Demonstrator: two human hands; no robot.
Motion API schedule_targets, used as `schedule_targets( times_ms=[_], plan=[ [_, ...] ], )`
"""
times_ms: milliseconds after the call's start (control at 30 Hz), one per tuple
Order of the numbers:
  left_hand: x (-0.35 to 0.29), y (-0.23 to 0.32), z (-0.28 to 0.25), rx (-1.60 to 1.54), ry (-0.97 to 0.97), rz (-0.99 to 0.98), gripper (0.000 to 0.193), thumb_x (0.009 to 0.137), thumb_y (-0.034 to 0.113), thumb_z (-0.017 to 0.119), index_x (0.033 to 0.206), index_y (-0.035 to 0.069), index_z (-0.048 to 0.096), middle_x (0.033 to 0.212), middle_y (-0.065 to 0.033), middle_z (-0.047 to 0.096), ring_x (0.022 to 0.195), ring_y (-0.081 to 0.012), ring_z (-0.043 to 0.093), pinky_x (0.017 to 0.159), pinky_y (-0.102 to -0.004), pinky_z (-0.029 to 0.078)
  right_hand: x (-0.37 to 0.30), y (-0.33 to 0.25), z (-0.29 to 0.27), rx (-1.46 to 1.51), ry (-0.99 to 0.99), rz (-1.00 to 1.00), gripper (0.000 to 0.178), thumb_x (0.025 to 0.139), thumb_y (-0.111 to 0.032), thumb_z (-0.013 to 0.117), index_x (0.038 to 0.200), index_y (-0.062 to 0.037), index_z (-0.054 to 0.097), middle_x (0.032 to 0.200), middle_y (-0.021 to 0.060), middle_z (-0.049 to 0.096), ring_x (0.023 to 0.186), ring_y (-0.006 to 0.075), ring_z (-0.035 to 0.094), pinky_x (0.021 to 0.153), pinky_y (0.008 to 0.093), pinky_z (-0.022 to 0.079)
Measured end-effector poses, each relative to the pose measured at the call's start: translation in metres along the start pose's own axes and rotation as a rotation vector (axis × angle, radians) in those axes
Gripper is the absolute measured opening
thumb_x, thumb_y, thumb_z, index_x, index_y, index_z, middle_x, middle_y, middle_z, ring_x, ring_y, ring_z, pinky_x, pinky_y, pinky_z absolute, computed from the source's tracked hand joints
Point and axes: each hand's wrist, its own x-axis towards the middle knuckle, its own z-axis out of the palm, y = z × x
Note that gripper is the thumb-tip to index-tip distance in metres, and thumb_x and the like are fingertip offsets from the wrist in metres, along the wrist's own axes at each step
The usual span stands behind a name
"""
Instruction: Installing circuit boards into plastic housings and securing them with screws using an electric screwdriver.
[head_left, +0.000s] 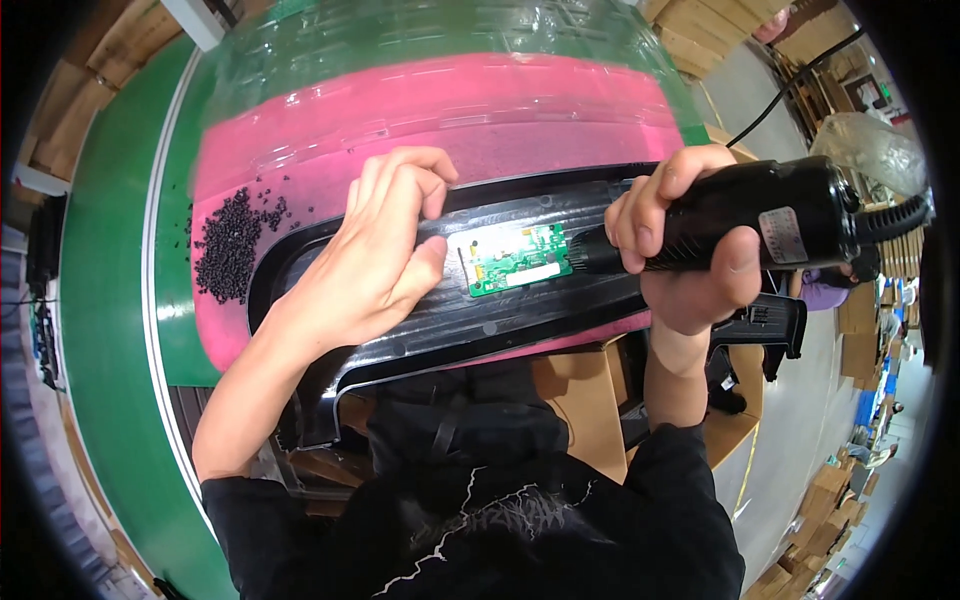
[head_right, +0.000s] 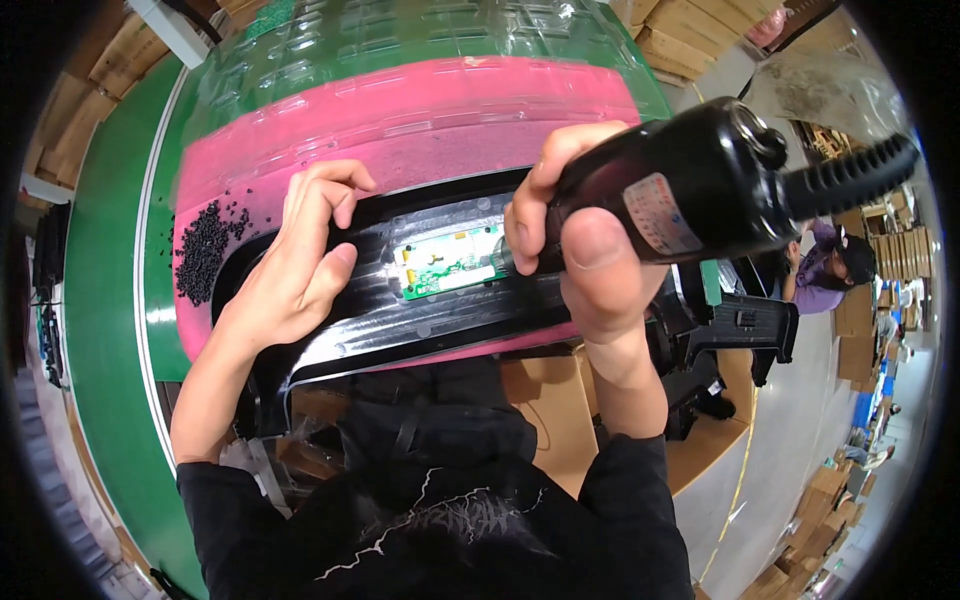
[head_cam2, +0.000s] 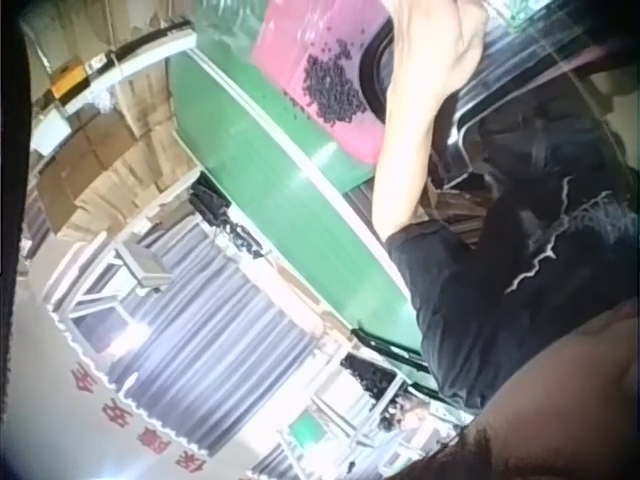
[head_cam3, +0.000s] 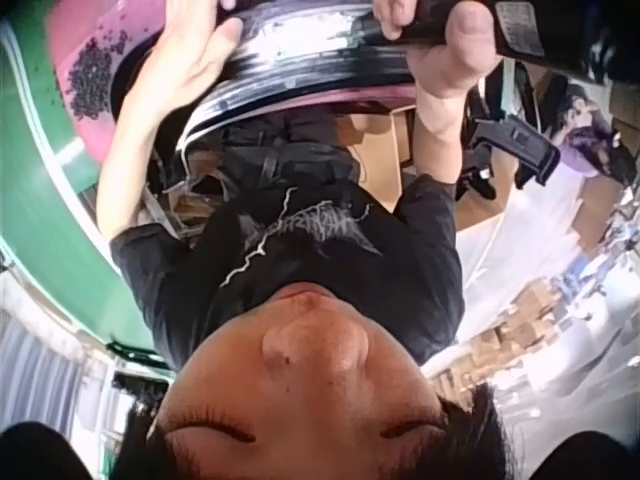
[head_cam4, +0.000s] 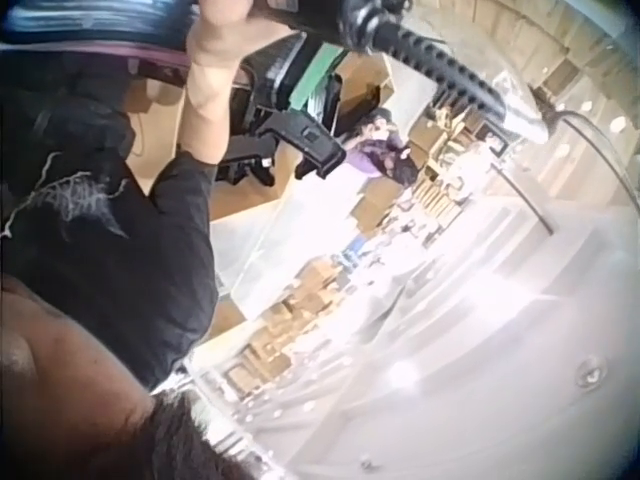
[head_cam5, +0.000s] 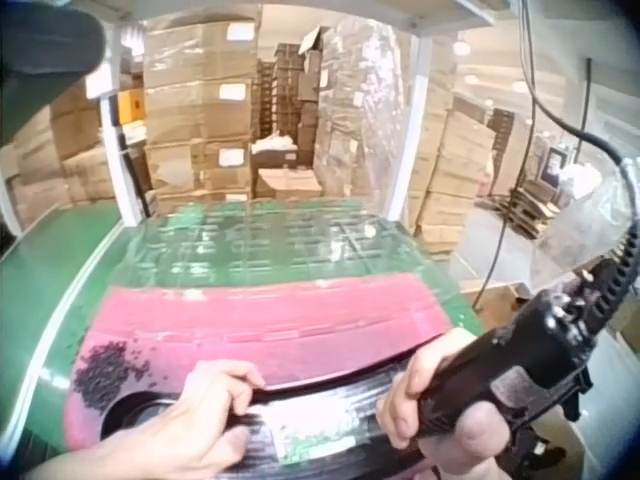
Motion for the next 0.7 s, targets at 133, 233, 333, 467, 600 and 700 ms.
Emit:
schedule_targets(
  times_ms=[133, 233, 333, 467, 600, 700],
  plan=[
    [-0.001, -0.004, 0.001, 0.039, 0.262, 0.063, 0.019, 0.079, 0.003, 0.049, 0.093, 0.003, 0.036, 0.111, -0.0193, 0.041, 0.100, -0.0315, 0.041, 0.091, -0.0407, 0.034, 0.002, 0.005, 0.000, 0.051, -0.012, 0.000, 0.056, 0.081, -0.055, 0.056, 0.090, -0.0014, 0.046, 0.057, 0.0025, 0.046, 0.043, 0.0111, 0.042, 0.045, 0.0258, 0.037],
    [0.001, 0.000, -0.015, 0.057, 0.412, 0.061, 0.015, 0.084, 0.006, 0.048, 0.094, 0.004, 0.037, 0.112, -0.0171, 0.042, 0.107, -0.0279, 0.042, 0.097, -0.0390, 0.032, 0.004, 0.010, -0.001, 0.058, -0.085, 0.037, 0.053, 0.080, -0.052, 0.059, 0.089, -0.0015, 0.045, 0.058, 0.0043, 0.046, 0.044, 0.0108, 0.040, 0.043, 0.0242, 0.035],
    [0.006, 0.002, -0.030, -0.162, 0.602, 0.125, 0.015, 0.084, 0.003, 0.048, 0.096, 0.005, 0.040, 0.110, -0.0134, 0.046, 0.106, -0.0218, 0.043, 0.098, -0.0359, 0.032, 0.006, 0.017, -0.001, 0.060, -0.108, 0.038, 0.049, 0.079, -0.045, 0.066, 0.091, -0.0010, 0.047, 0.058, 0.0045, 0.047, 0.044, 0.0105, 0.041, 0.041, 0.0228, 0.034],
    [-0.007, 0.013, -0.066, -0.423, 0.501, 0.096, 0.017, 0.090, 0.005, 0.047, 0.106, 0.003, 0.043, 0.105, -0.0109, 0.050, 0.091, -0.0158, 0.049, 0.082, -0.0294, 0.040, 0.006, 0.017, -0.003, 0.061, -0.043, 0.019, 0.059, 0.076, -0.050, 0.070, 0.096, 0.0008, 0.049, 0.059, 0.0033, 0.049, 0.044, 0.0097, 0.045, 0.041, 0.0211, 0.036],
    [-0.065, 0.046, -0.088, -0.063, 0.504, -0.379, 0.011, 0.095, 0.011, 0.047, 0.100, 0.002, 0.048, 0.086, -0.0039, 0.051, 0.071, -0.0082, 0.047, 0.062, -0.0212, 0.038, 0.021, -0.004, -0.014, 0.243, -0.106, 0.195, 0.048, 0.082, -0.046, 0.065, 0.095, -0.0014, 0.052, 0.062, 0.0034, 0.051, 0.051, 0.0107, 0.047, 0.051, 0.0257, 0.042],
    [-0.123, 0.024, -0.079, 0.054, 0.210, -0.813, 0.025, 0.098, 0.020, 0.045, 0.080, 0.003, 0.052, 0.052, 0.0019, 0.044, 0.045, -0.0061, 0.042, 0.041, -0.0217, 0.031, 0.034, -0.003, -0.027, 0.562, 0.328, 0.469, 0.028, 0.087, -0.032, 0.064, 0.090, -0.0052, 0.054, 0.068, 0.0035, 0.053, 0.057, 0.0147, 0.051, 0.057, 0.0283, 0.045]
  ],
)
